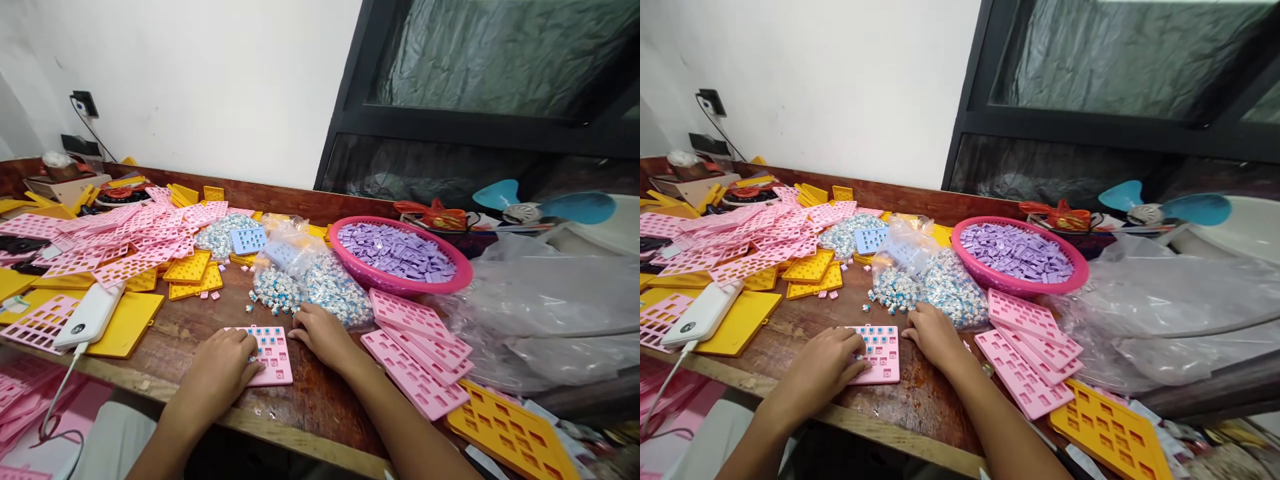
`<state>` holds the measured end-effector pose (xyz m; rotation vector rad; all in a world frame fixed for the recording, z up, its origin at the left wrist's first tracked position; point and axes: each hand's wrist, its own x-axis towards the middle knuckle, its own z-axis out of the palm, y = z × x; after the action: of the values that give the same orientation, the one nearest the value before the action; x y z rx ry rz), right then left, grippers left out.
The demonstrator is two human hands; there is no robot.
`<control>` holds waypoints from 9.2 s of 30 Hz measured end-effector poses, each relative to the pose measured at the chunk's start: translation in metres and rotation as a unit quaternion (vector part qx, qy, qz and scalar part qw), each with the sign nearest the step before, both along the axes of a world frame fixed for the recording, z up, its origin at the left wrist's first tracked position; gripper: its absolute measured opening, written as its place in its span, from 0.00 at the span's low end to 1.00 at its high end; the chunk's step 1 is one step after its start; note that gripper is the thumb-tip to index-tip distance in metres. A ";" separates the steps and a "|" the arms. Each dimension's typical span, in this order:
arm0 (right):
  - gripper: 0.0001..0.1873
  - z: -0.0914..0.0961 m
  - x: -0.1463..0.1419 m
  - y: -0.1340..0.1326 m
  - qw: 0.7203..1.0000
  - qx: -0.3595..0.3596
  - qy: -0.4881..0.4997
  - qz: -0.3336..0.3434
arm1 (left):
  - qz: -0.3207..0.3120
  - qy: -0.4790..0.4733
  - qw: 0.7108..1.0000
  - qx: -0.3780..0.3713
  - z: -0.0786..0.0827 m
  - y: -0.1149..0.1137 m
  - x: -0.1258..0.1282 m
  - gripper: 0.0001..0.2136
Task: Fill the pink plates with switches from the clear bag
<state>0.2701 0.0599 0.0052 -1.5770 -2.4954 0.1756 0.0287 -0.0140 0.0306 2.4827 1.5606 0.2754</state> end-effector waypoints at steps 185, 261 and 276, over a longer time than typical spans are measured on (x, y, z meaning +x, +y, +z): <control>0.11 -0.010 -0.025 -0.024 0.952 -0.120 0.264 0.098 | 0.032 -0.171 0.982 0.072 -0.043 0.003 0.001 0.06; 0.06 0.015 -0.019 -0.033 0.942 -0.156 0.240 0.175 | -0.064 -0.044 0.992 0.095 -0.032 0.000 0.009 0.09; 0.12 0.003 -0.028 -0.031 0.952 -0.197 0.217 0.088 | -0.065 -0.132 0.989 0.016 -0.042 0.013 -0.054 0.44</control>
<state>0.2417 0.0293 0.0079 -1.2476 -2.3292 0.9864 -0.0249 -0.0006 -0.0113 2.4400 1.2935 0.5849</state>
